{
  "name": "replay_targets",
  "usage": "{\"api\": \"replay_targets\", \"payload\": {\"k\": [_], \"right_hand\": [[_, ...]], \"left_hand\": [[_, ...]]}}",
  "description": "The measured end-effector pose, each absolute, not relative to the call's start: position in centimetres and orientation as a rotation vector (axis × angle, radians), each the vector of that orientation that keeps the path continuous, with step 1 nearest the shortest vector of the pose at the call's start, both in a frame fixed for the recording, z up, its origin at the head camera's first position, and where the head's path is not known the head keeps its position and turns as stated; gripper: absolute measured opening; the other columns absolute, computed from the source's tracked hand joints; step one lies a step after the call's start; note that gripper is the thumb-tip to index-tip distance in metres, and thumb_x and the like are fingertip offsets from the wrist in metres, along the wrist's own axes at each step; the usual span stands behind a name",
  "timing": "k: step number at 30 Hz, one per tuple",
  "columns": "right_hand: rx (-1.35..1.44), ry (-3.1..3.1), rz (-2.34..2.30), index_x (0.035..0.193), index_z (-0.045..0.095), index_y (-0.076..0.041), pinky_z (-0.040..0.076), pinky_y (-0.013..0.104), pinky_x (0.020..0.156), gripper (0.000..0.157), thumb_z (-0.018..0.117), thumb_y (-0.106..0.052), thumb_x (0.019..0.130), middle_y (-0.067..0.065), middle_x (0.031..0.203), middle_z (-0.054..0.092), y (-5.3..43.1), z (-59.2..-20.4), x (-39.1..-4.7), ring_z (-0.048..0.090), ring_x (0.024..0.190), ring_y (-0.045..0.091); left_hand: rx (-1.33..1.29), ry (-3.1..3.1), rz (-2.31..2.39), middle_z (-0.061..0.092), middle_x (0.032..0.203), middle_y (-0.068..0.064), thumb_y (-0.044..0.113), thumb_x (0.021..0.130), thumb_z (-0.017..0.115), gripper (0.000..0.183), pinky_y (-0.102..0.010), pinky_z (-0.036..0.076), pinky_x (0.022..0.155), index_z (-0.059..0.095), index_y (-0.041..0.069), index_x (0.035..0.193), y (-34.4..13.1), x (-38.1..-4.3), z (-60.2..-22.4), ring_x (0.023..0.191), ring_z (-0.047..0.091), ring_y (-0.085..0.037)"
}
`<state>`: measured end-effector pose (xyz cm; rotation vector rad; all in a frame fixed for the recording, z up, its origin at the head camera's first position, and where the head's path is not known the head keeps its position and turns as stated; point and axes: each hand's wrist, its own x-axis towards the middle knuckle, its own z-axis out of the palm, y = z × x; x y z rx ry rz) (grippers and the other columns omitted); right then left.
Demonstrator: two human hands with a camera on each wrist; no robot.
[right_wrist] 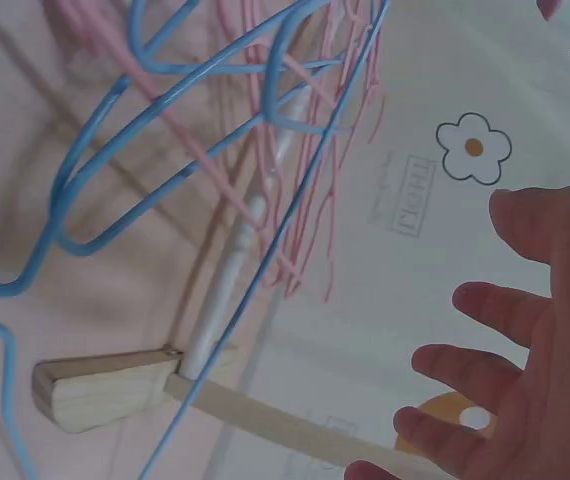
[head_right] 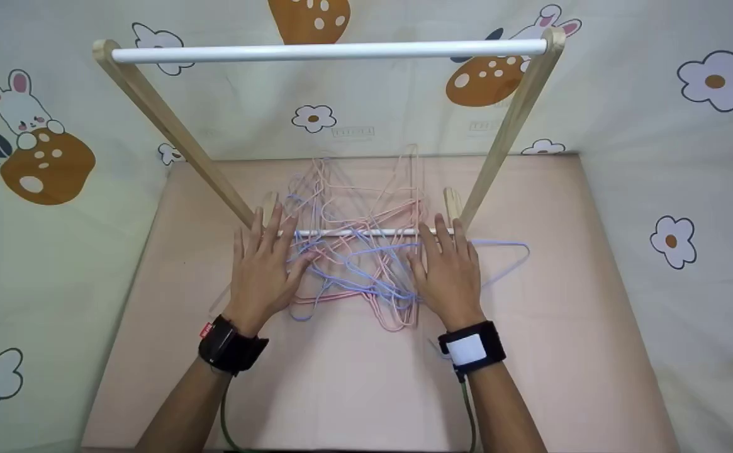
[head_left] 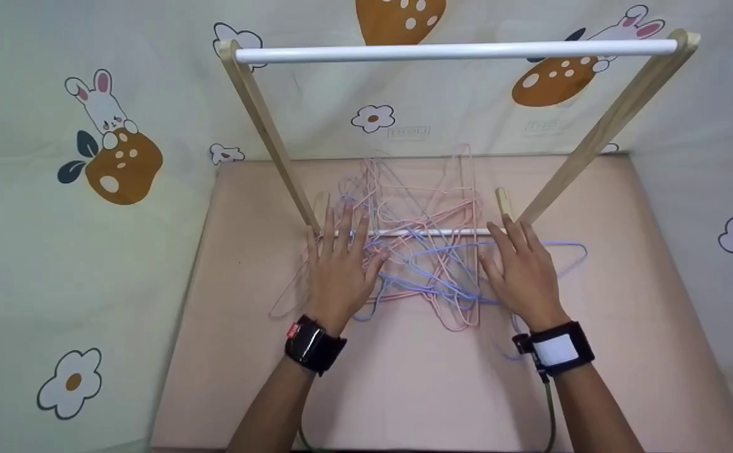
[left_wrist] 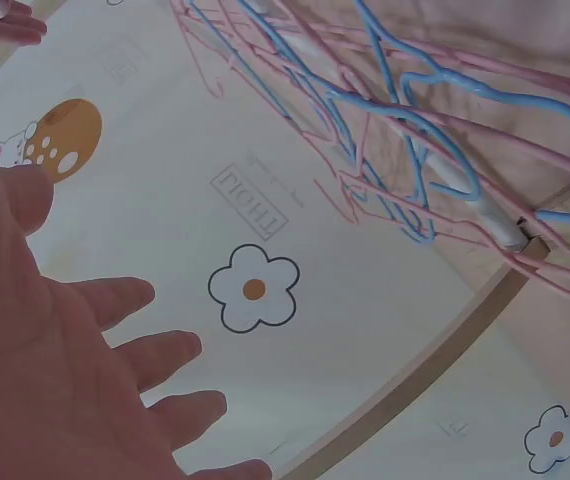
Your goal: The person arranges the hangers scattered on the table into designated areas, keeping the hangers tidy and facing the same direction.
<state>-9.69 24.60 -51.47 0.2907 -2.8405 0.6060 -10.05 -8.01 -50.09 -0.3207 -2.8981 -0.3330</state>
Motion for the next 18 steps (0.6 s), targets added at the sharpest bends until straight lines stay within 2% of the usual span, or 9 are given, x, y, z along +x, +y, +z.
{"api": "replay_targets", "payload": {"k": [6, 11, 18], "right_hand": [[0.244, -2.862, 0.589, 0.157, 0.056, 0.000, 0.041, 0.077, 0.109, 0.058, 0.070, -0.025, 0.107, 0.030, 0.163, 0.048, 26.6, -53.0, -9.4, 0.038, 0.153, 0.057], [0.228, -2.916, 0.566, 0.158, 0.054, 0.001, 0.041, 0.078, 0.108, 0.059, 0.067, -0.026, 0.108, 0.032, 0.163, 0.047, 27.3, -53.8, -9.3, 0.037, 0.153, 0.058], [0.168, -2.986, 0.579, 0.161, 0.052, -0.002, 0.040, 0.079, 0.109, 0.059, 0.067, -0.026, 0.109, 0.030, 0.167, 0.043, 28.0, -54.6, -9.3, 0.034, 0.156, 0.057]], "left_hand": [[-0.342, -2.901, -0.313, 0.025, 0.180, -0.015, 0.057, 0.111, 0.050, 0.076, -0.071, 0.014, 0.128, 0.037, 0.016, 0.173, -8.3, -10.4, -51.3, 0.166, 0.018, -0.043], [-0.359, -2.891, -0.301, 0.027, 0.179, -0.016, 0.055, 0.110, 0.055, 0.074, -0.070, 0.016, 0.128, 0.043, 0.014, 0.170, -8.4, -10.4, -52.2, 0.166, 0.019, -0.042], [-0.374, -2.913, -0.269, 0.027, 0.180, -0.015, 0.058, 0.110, 0.053, 0.074, -0.068, 0.016, 0.129, 0.042, 0.017, 0.171, -8.4, -10.8, -53.3, 0.167, 0.018, -0.040]]}}
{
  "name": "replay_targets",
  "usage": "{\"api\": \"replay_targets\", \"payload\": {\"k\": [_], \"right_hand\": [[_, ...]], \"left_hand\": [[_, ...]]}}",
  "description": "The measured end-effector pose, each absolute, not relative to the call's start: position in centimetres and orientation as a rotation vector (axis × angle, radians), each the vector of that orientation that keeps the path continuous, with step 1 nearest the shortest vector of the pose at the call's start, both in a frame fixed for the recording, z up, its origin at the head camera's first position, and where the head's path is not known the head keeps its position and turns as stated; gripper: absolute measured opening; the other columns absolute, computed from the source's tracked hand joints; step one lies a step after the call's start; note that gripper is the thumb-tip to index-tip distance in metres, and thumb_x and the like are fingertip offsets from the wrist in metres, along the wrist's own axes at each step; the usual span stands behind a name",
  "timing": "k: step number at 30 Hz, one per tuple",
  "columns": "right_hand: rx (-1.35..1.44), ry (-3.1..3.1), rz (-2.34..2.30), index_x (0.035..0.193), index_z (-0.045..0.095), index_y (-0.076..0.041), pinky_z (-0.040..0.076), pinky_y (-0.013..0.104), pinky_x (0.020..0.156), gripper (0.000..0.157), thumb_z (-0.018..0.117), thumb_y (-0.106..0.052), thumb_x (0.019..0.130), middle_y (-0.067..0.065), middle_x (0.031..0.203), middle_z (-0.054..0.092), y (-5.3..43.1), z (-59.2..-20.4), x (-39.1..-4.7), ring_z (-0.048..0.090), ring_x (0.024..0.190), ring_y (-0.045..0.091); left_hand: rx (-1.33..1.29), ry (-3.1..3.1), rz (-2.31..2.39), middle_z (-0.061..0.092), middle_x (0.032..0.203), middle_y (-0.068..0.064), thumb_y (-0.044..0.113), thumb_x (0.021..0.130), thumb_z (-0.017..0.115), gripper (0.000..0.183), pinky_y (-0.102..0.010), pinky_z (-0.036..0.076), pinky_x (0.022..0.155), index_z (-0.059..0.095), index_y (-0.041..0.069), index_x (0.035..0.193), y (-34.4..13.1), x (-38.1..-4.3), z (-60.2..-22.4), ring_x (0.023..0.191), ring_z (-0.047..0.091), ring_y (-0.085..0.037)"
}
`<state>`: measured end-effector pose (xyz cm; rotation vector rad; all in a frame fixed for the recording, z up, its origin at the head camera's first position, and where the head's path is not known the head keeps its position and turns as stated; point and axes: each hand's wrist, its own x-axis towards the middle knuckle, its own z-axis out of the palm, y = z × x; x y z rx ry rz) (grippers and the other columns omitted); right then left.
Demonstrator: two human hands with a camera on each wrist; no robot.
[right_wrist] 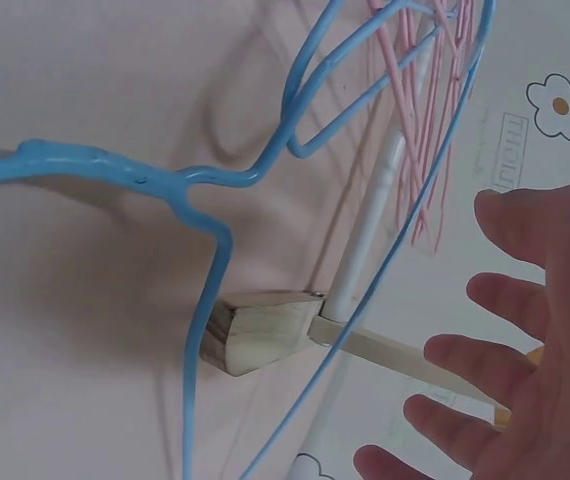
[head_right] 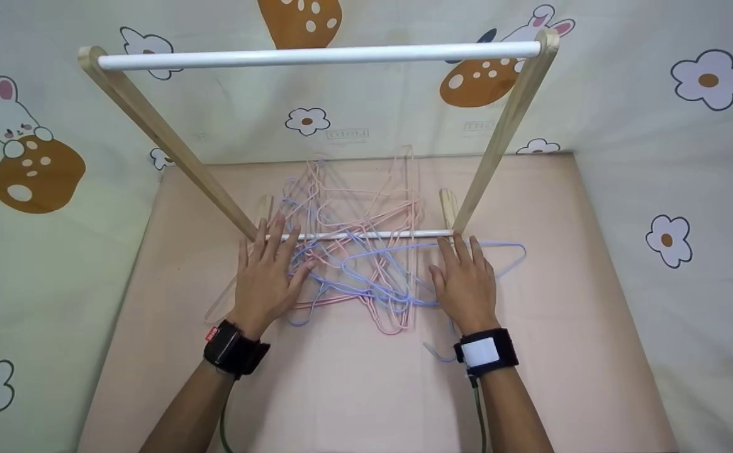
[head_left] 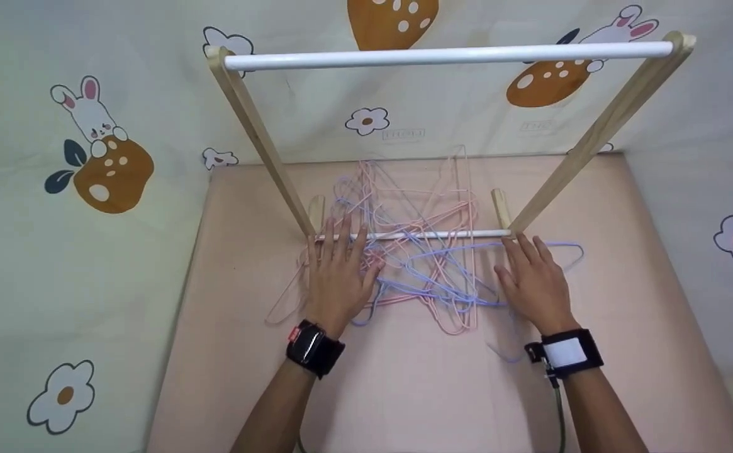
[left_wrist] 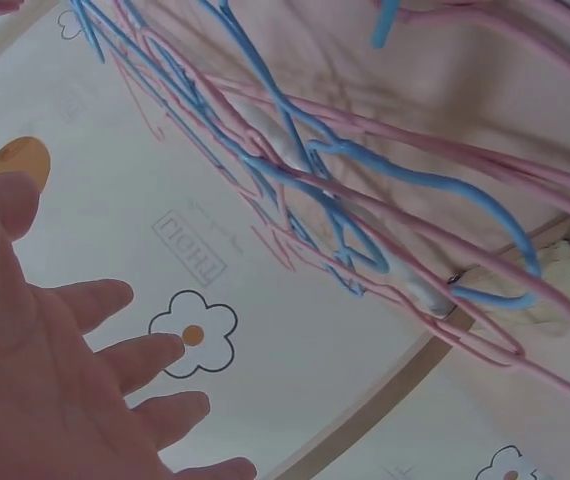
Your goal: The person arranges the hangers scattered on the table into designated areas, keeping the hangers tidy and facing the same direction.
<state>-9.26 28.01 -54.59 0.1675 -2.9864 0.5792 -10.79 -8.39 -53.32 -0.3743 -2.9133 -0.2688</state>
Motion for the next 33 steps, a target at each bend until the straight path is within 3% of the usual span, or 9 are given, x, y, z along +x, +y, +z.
{"api": "replay_targets", "payload": {"k": [4, 6, 11, 16, 23, 29, 33], "right_hand": [[0.186, -2.991, 0.578, 0.159, 0.054, -0.001, 0.041, 0.079, 0.108, 0.058, 0.068, -0.024, 0.108, 0.030, 0.166, 0.044, 28.2, -54.9, -9.5, 0.036, 0.154, 0.057], [0.195, -2.999, 0.573, 0.159, 0.054, -0.002, 0.041, 0.079, 0.108, 0.057, 0.069, -0.022, 0.108, 0.030, 0.166, 0.044, 28.4, -55.0, -9.5, 0.037, 0.153, 0.057], [0.219, -3.012, 0.564, 0.159, 0.055, -0.003, 0.041, 0.079, 0.108, 0.057, 0.071, -0.018, 0.106, 0.031, 0.164, 0.046, 28.7, -55.4, -9.4, 0.038, 0.152, 0.058], [0.231, -2.993, 0.607, 0.158, 0.056, -0.003, 0.041, 0.079, 0.108, 0.056, 0.072, -0.015, 0.105, 0.031, 0.163, 0.047, 29.0, -55.5, -9.7, 0.040, 0.150, 0.059], [0.227, -2.901, 0.635, 0.150, 0.063, -0.002, 0.045, 0.077, 0.103, 0.049, 0.072, -0.011, 0.103, 0.030, 0.157, 0.055, 30.4, -55.7, -9.7, 0.050, 0.142, 0.058], [0.213, -2.904, 0.615, 0.148, 0.063, 0.001, 0.045, 0.076, 0.104, 0.045, 0.068, -0.007, 0.104, 0.032, 0.155, 0.056, 31.8, -56.2, -9.0, 0.051, 0.141, 0.059], [0.221, -2.939, 0.603, 0.150, 0.061, -0.001, 0.045, 0.078, 0.103, 0.050, 0.065, 0.004, 0.100, 0.032, 0.156, 0.055, 33.1, -56.5, -8.0, 0.050, 0.141, 0.059]], "left_hand": [[-0.342, -2.893, -0.354, 0.029, 0.179, -0.016, 0.056, 0.110, 0.055, 0.074, -0.066, 0.018, 0.129, 0.044, 0.013, 0.170, -9.0, -11.2, -53.4, 0.166, 0.022, -0.040], [-0.314, -2.835, -0.410, 0.037, 0.174, -0.018, 0.054, 0.109, 0.058, 0.072, -0.065, 0.024, 0.127, 0.049, 0.011, 0.166, -9.4, -11.4, -53.2, 0.162, 0.031, -0.041], [-0.252, -2.580, -0.528, 0.058, 0.150, -0.022, 0.042, 0.105, 0.068, 0.058, -0.061, 0.043, 0.115, 0.061, 0.003, 0.147, -10.8, -12.3, -52.5, 0.140, 0.056, -0.042], [-0.133, -2.381, -0.624, 0.059, 0.133, -0.024, 0.028, 0.100, 0.072, 0.049, -0.057, 0.051, 0.102, 0.058, -0.003, 0.135, -12.7, -13.4, -52.5, 0.121, 0.062, -0.043], [-0.004, -2.354, -0.842, 0.052, 0.138, -0.025, 0.028, 0.102, 0.073, 0.065, -0.059, 0.052, 0.096, 0.042, -0.003, 0.150, -14.3, -15.1, -54.2, 0.122, 0.060, -0.042], [0.049, -2.402, -1.025, 0.055, 0.141, -0.028, 0.027, 0.105, 0.072, 0.073, -0.060, 0.053, 0.096, 0.034, -0.005, 0.160, -14.4, -16.2, -56.5, 0.122, 0.063, -0.045], [0.111, -2.481, -1.119, 0.060, 0.144, -0.032, 0.026, 0.108, 0.069, 0.076, -0.062, 0.053, 0.098, 0.030, -0.006, 0.165, -14.4, -16.4, -57.5, 0.122, 0.065, -0.048]]}}
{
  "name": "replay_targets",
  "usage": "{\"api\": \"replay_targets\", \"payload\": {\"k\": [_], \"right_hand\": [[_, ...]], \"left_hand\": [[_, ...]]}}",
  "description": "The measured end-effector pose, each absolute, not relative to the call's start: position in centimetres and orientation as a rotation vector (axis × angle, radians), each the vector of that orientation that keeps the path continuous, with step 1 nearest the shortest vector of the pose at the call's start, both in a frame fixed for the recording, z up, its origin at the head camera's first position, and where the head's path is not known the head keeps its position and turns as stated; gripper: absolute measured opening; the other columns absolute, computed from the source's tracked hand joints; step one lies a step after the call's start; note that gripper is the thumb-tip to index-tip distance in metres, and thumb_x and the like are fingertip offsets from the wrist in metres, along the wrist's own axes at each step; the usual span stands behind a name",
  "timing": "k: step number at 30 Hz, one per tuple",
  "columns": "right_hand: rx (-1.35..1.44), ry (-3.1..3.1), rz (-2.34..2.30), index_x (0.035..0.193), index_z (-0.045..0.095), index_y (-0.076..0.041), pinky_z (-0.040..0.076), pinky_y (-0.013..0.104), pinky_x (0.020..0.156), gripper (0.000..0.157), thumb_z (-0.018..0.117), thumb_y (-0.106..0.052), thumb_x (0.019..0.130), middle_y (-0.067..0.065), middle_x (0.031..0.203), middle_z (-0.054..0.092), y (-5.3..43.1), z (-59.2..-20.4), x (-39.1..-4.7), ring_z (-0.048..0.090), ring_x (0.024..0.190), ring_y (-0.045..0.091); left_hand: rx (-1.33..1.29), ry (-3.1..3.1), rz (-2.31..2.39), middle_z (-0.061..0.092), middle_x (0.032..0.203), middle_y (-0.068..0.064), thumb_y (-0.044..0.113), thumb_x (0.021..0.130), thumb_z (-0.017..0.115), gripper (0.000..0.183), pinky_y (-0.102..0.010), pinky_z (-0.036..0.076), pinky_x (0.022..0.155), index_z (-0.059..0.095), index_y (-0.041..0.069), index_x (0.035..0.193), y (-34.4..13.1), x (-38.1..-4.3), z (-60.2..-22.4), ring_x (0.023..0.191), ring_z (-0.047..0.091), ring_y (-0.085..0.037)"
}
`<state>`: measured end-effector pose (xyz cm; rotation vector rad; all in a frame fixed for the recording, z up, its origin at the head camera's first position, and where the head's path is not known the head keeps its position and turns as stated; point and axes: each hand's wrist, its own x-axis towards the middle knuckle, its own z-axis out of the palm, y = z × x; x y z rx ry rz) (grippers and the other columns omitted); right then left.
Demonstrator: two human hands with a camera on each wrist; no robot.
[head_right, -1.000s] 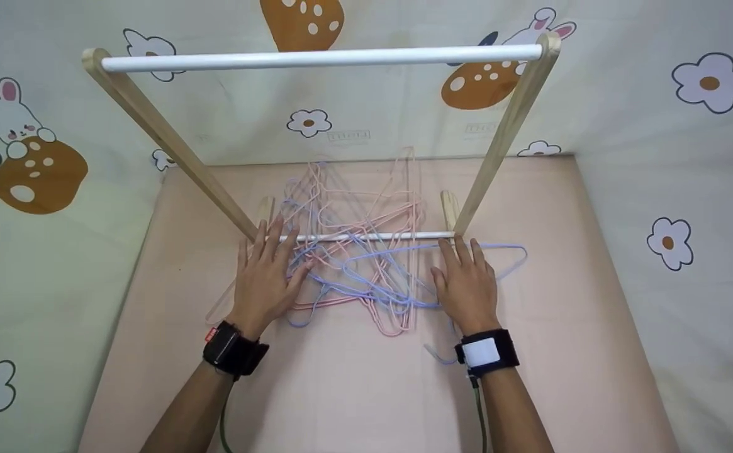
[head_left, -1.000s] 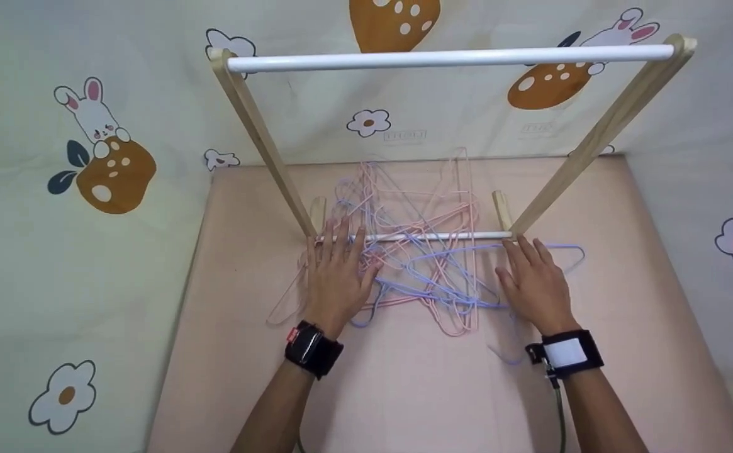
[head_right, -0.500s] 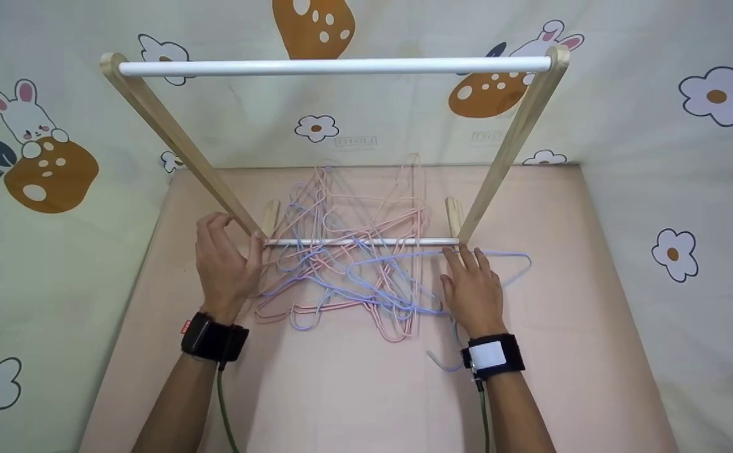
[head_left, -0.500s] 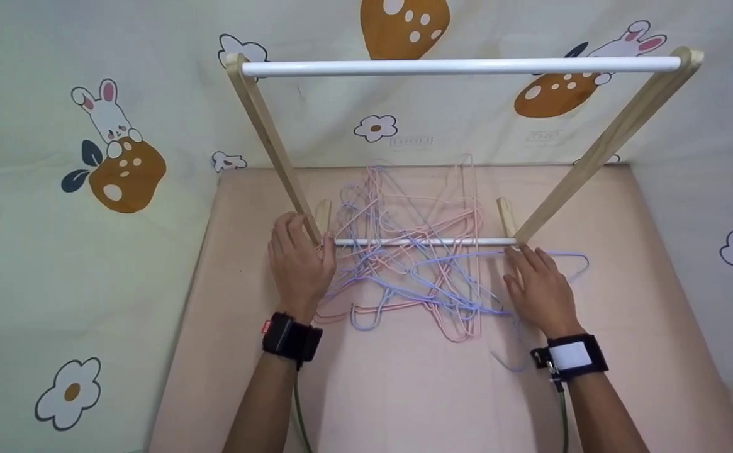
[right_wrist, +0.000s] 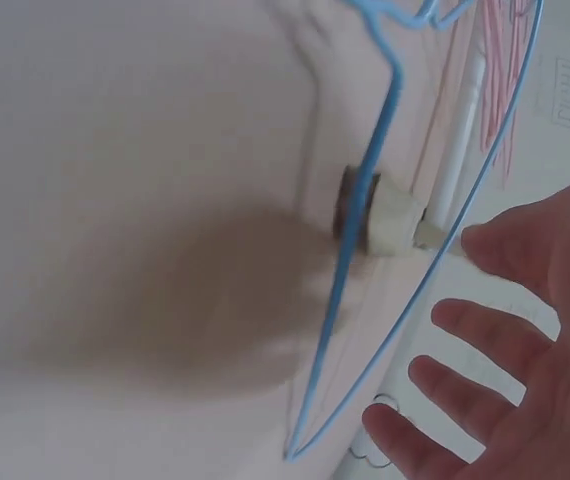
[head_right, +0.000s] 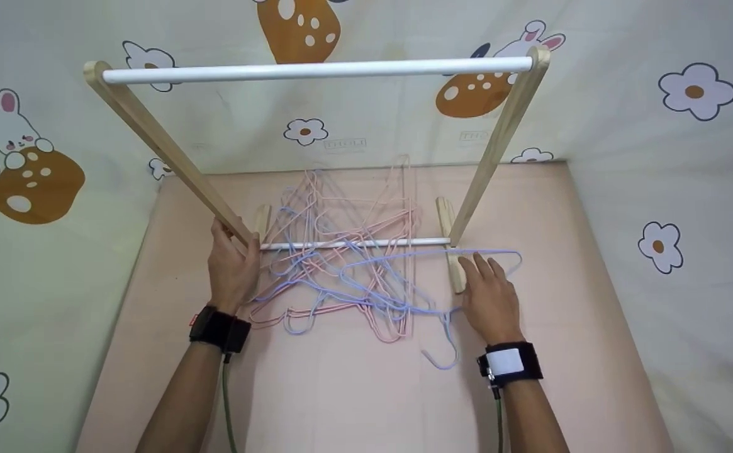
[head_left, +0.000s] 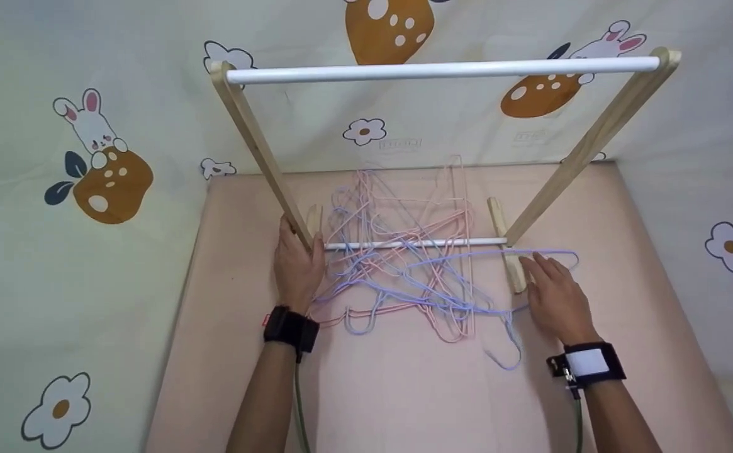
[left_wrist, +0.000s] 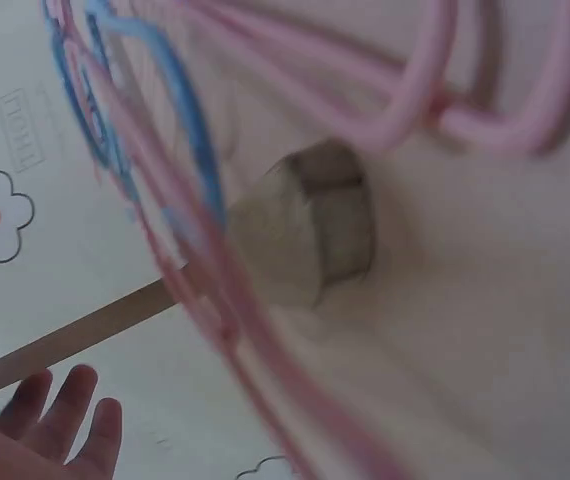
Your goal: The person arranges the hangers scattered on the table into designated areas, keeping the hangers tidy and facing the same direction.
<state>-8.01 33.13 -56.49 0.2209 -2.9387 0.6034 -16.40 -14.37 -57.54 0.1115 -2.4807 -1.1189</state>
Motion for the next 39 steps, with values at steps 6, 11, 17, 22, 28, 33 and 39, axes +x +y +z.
{"api": "replay_targets", "payload": {"k": [6, 11, 17, 22, 28, 33, 39], "right_hand": [[0.275, -2.979, 0.582, 0.145, 0.064, 0.000, 0.046, 0.075, 0.105, 0.053, 0.066, 0.013, 0.094, 0.032, 0.150, 0.059, 34.9, -57.3, -6.5, 0.054, 0.137, 0.057], [0.342, -2.963, 0.561, 0.134, 0.070, -0.003, 0.052, 0.068, 0.099, 0.050, 0.077, 0.015, 0.088, 0.026, 0.137, 0.065, 35.5, -57.9, -5.6, 0.061, 0.129, 0.052], [0.379, -2.942, 0.507, 0.125, 0.074, -0.006, 0.054, 0.067, 0.093, 0.046, 0.084, 0.012, 0.085, 0.022, 0.130, 0.068, 35.7, -58.3, -5.3, 0.062, 0.126, 0.049], [0.385, -2.939, 0.498, 0.119, 0.075, -0.007, 0.054, 0.066, 0.095, 0.038, 0.086, 0.010, 0.087, 0.022, 0.130, 0.068, 35.9, -58.7, -5.3, 0.062, 0.126, 0.048], [0.362, -2.939, 0.513, 0.111, 0.076, -0.009, 0.055, 0.062, 0.096, 0.027, 0.085, 0.006, 0.091, 0.020, 0.128, 0.067, 36.0, -59.1, -4.6, 0.061, 0.127, 0.046], [0.379, -2.935, 0.531, 0.106, 0.074, -0.012, 0.055, 0.059, 0.095, 0.024, 0.084, 0.006, 0.092, 0.016, 0.126, 0.068, 36.2, -59.1, -3.9, 0.062, 0.124, 0.043], [0.523, -2.828, 0.533, 0.105, 0.074, -0.012, 0.057, 0.053, 0.090, 0.034, 0.087, 0.013, 0.085, 0.013, 0.122, 0.070, 37.0, -58.1, -3.3, 0.068, 0.113, 0.038]], "left_hand": [[0.137, -2.539, -1.138, 0.066, 0.136, -0.033, 0.019, 0.109, 0.065, 0.069, -0.066, 0.053, 0.096, 0.033, -0.008, 0.165, -14.6, -16.5, -58.6, 0.119, 0.068, -0.052], [0.150, -2.589, -1.159, 0.066, 0.132, -0.035, 0.016, 0.113, 0.058, 0.062, -0.066, 0.055, 0.090, 0.033, -0.007, 0.165, -14.6, -16.7, -59.2, 0.112, 0.070, -0.054], [0.154, -2.609, -1.182, 0.068, 0.124, -0.035, 0.012, 0.115, 0.055, 0.053, -0.067, 0.058, 0.085, 0.036, -0.007, 0.162, -14.8, -16.8, -59.6, 0.106, 0.072, -0.054], [0.154, -2.604, -1.160, 0.071, 0.117, -0.033, 0.011, 0.115, 0.055, 0.046, -0.068, 0.057, 0.082, 0.043, -0.007, 0.155, -14.9, -16.9, -59.8, 0.101, 0.073, -0.054], [0.158, -2.625, -1.127, 0.071, 0.111, -0.031, 0.012, 0.115, 0.055, 0.036, -0.068, 0.057, 0.078, 0.048, -0.006, 0.146, -14.9, -17.1, -60.2, 0.096, 0.073, -0.055], [0.187, -2.633, -1.112, 0.072, 0.109, -0.031, 0.013, 0.115, 0.055, 0.035, -0.068, 0.056, 0.077, 0.049, -0.004, 0.145, -15.0, -17.2, -60.3, 0.095, 0.073, -0.055], [0.194, -2.655, -1.081, 0.072, 0.109, -0.030, 0.014, 0.115, 0.055, 0.033, -0.068, 0.057, 0.075, 0.049, -0.003, 0.143, -14.9, -17.2, -60.2, 0.093, 0.074, -0.055]]}}
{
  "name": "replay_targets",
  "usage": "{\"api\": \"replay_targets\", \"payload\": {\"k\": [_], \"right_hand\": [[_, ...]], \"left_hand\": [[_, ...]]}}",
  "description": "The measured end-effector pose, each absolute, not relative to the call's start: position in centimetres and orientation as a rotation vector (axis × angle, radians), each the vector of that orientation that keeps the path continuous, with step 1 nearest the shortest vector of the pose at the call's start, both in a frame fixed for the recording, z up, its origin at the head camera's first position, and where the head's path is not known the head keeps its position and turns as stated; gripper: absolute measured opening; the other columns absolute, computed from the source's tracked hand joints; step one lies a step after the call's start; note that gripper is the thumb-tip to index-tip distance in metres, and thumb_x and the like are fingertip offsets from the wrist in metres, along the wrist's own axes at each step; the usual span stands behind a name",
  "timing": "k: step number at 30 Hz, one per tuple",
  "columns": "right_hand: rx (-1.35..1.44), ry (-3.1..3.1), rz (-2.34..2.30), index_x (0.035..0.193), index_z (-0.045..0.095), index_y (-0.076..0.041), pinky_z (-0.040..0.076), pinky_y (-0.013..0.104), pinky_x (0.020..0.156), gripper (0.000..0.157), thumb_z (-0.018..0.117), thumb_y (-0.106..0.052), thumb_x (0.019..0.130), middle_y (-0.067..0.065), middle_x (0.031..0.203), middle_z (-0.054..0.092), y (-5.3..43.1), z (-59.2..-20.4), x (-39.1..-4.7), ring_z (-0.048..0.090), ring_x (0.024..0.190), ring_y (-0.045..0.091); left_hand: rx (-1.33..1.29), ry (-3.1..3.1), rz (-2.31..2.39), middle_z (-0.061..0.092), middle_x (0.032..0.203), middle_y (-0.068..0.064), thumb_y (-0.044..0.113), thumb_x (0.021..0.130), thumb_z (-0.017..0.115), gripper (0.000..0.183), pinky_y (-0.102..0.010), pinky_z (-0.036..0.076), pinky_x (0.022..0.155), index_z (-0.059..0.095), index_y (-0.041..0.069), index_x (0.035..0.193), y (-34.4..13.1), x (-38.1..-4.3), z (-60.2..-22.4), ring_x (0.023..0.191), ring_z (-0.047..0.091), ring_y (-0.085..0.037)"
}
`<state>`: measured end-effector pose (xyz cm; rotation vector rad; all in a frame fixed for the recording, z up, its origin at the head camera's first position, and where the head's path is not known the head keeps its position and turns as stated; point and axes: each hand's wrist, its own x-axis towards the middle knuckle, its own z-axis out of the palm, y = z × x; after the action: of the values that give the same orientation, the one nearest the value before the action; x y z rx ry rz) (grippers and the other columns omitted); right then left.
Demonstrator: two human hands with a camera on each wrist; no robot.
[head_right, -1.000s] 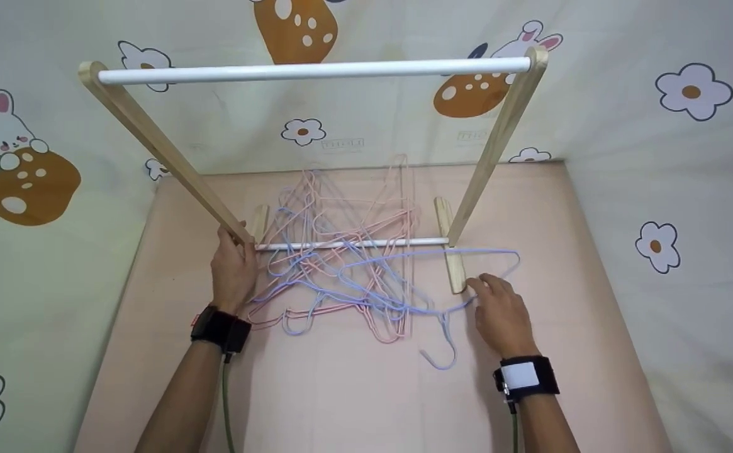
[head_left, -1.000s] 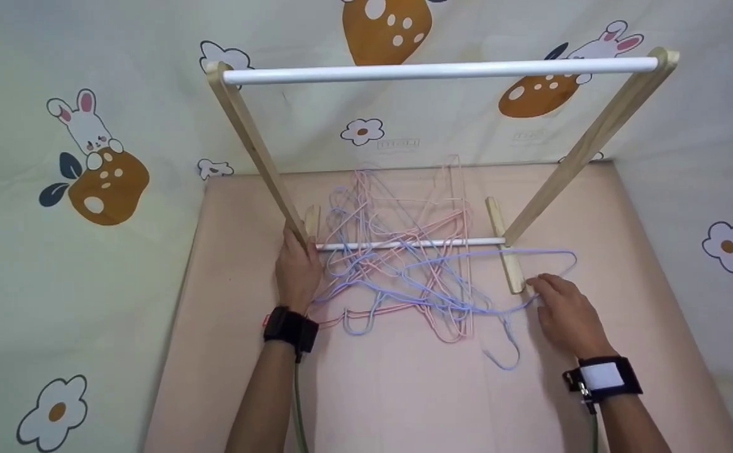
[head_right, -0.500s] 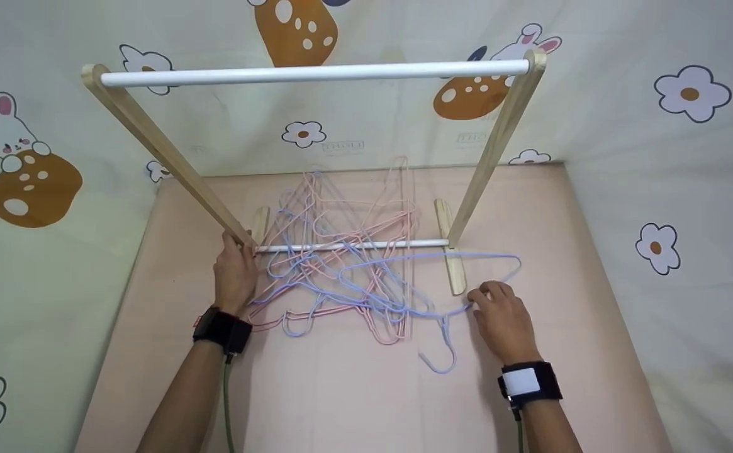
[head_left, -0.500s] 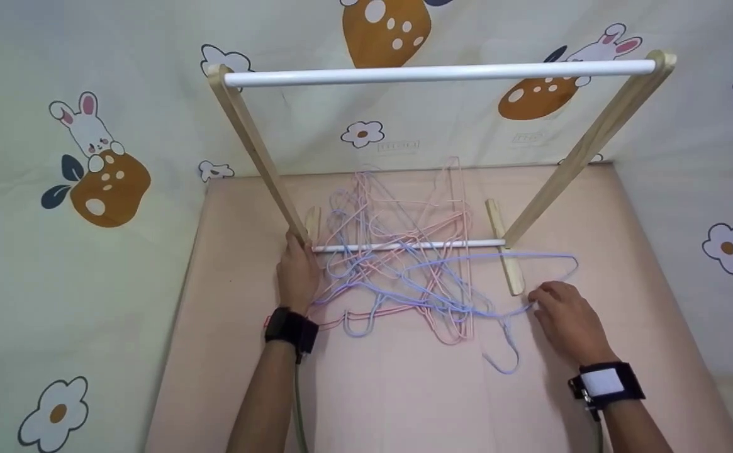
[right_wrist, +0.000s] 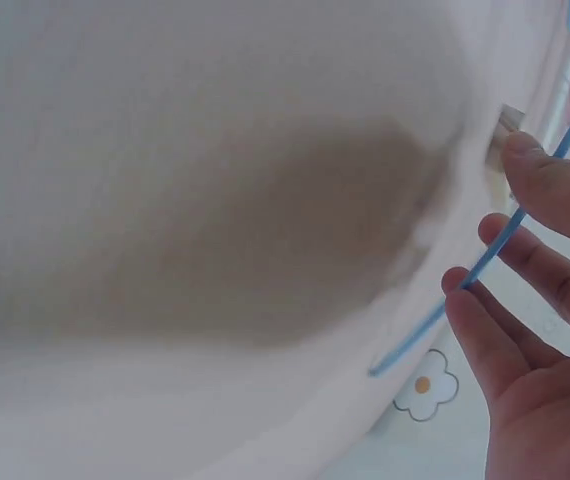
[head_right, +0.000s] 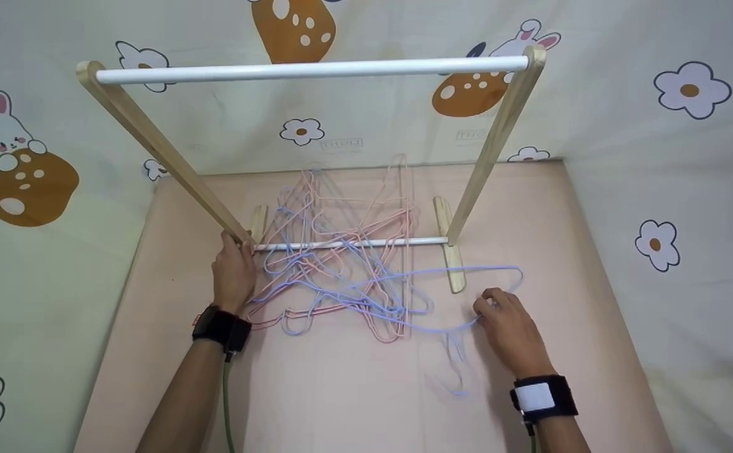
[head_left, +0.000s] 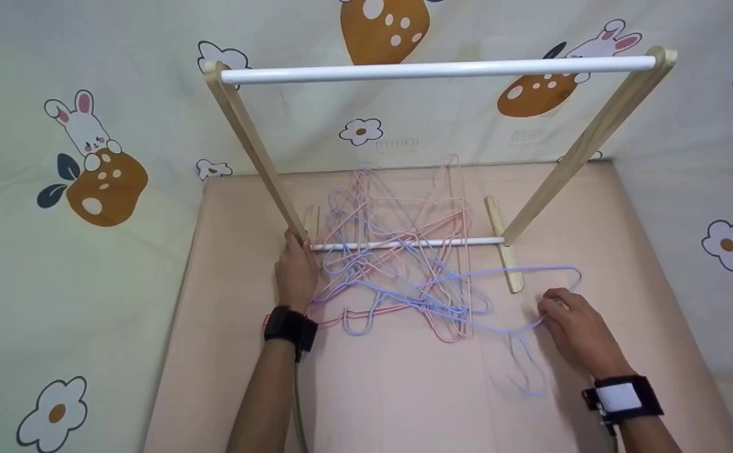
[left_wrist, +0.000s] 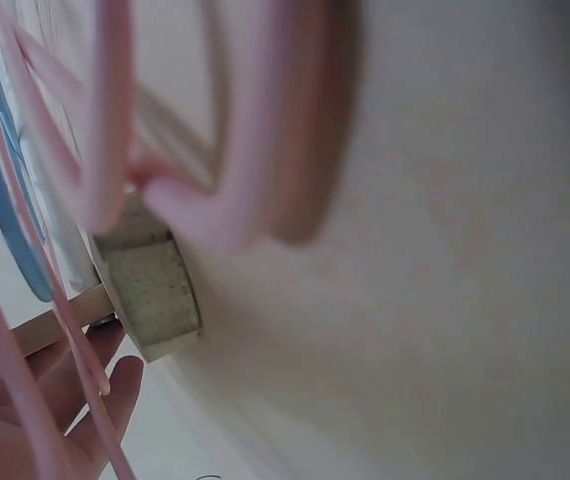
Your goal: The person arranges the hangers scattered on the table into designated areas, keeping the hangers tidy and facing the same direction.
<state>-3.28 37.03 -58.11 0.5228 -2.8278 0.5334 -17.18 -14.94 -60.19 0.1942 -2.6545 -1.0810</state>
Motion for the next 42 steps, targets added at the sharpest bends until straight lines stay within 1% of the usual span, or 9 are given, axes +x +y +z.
{"api": "replay_targets", "payload": {"k": [5, 11, 15, 18, 21, 23, 27, 34, 42], "right_hand": [[0.633, -2.710, 0.539, 0.104, 0.073, -0.011, 0.058, 0.049, 0.080, 0.040, 0.089, 0.016, 0.081, 0.012, 0.122, 0.072, 37.6, -56.0, -3.3, 0.071, 0.104, 0.033], [0.633, -2.619, 0.520, 0.106, 0.076, -0.012, 0.057, 0.037, 0.074, 0.033, 0.088, 0.009, 0.084, 0.002, 0.118, 0.076, 37.8, -52.4, -3.4, 0.075, 0.095, 0.023], [0.576, -2.563, 0.494, 0.106, 0.081, -0.011, 0.055, 0.036, 0.067, 0.027, 0.087, 0.004, 0.085, -0.002, 0.106, 0.080, 37.5, -50.5, -3.4, 0.076, 0.083, 0.020], [0.545, -2.499, 0.476, 0.106, 0.083, -0.011, 0.054, 0.043, 0.064, 0.008, 0.078, -0.015, 0.102, 0.001, 0.097, 0.081, 36.9, -49.3, -3.4, 0.075, 0.075, 0.024], [0.502, -2.436, 0.496, 0.104, 0.085, -0.011, 0.050, 0.040, 0.066, 0.036, 0.064, -0.039, 0.112, 0.005, 0.092, 0.081, 36.2, -48.0, -3.7, 0.074, 0.073, 0.029], [0.487, -2.399, 0.508, 0.103, 0.085, -0.009, 0.050, 0.029, 0.071, 0.052, 0.053, -0.049, 0.114, 0.007, 0.090, 0.081, 35.7, -47.1, -4.1, 0.072, 0.074, 0.029], [0.449, -2.344, 0.540, 0.102, 0.084, -0.003, 0.043, 0.014, 0.078, 0.049, 0.058, -0.043, 0.114, 0.011, 0.087, 0.079, 34.7, -45.2, -5.0, 0.069, 0.075, 0.029], [0.389, -2.256, 0.513, 0.104, 0.082, 0.002, 0.043, 0.025, 0.071, 0.012, 0.077, -0.009, 0.102, 0.017, 0.085, 0.078, 33.4, -42.3, -6.9, 0.069, 0.072, 0.036], [0.295, -2.240, 0.431, 0.108, 0.081, 0.007, 0.036, 0.028, 0.067, 0.020, 0.071, -0.011, 0.108, 0.024, 0.090, 0.078, 33.5, -38.4, -9.0, 0.069, 0.072, 0.042]], "left_hand": [[0.175, -2.666, -1.050, 0.071, 0.109, -0.030, 0.012, 0.115, 0.055, 0.037, -0.067, 0.057, 0.073, 0.046, -0.004, 0.147, -14.9, -17.1, -60.0, 0.089, 0.074, -0.054], [0.167, -2.681, -0.992, 0.071, 0.107, -0.032, 0.011, 0.115, 0.055, 0.041, -0.068, 0.056, 0.072, 0.043, -0.008, 0.149, -15.0, -17.2, -59.7, 0.087, 0.073, -0.056], [0.179, -2.694, -0.996, 0.072, 0.107, -0.031, 0.012, 0.115, 0.055, 0.042, -0.067, 0.057, 0.071, 0.043, -0.008, 0.150, -15.0, -17.2, -59.5, 0.085, 0.073, -0.055], [0.177, -2.699, -1.007, 0.072, 0.108, -0.031, 0.011, 0.115, 0.055, 0.042, -0.066, 0.057, 0.070, 0.042, -0.008, 0.151, -15.0, -17.2, -59.4, 0.084, 0.074, -0.054], [0.173, -2.703, -1.019, 0.072, 0.108, -0.031, 0.011, 0.115, 0.055, 0.042, -0.065, 0.058, 0.069, 0.042, -0.007, 0.151, -15.0, -17.2, -59.3, 0.084, 0.074, -0.053], [0.169, -2.706, -1.032, 0.072, 0.108, -0.030, 0.011, 0.115, 0.054, 0.042, -0.064, 0.058, 0.068, 0.042, -0.006, 0.151, -15.0, -17.2, -59.2, 0.083, 0.074, -0.052], [0.171, -2.719, -1.057, 0.072, 0.109, -0.028, 0.012, 0.116, 0.053, 0.044, -0.061, 0.059, 0.068, 0.040, -0.005, 0.154, -15.0, -17.3, -59.2, 0.082, 0.074, -0.048], [0.180, -2.734, -1.074, 0.072, 0.109, -0.026, 0.013, 0.116, 0.053, 0.046, -0.056, 0.058, 0.065, 0.039, -0.004, 0.157, -15.0, -17.0, -59.6, 0.077, 0.072, -0.041], [0.142, -2.729, -1.002, 0.072, 0.106, -0.029, 0.012, 0.116, 0.051, 0.040, -0.065, 0.057, 0.068, 0.041, -0.005, 0.151, -15.3, -16.8, -59.9, 0.081, 0.073, -0.052]]}}
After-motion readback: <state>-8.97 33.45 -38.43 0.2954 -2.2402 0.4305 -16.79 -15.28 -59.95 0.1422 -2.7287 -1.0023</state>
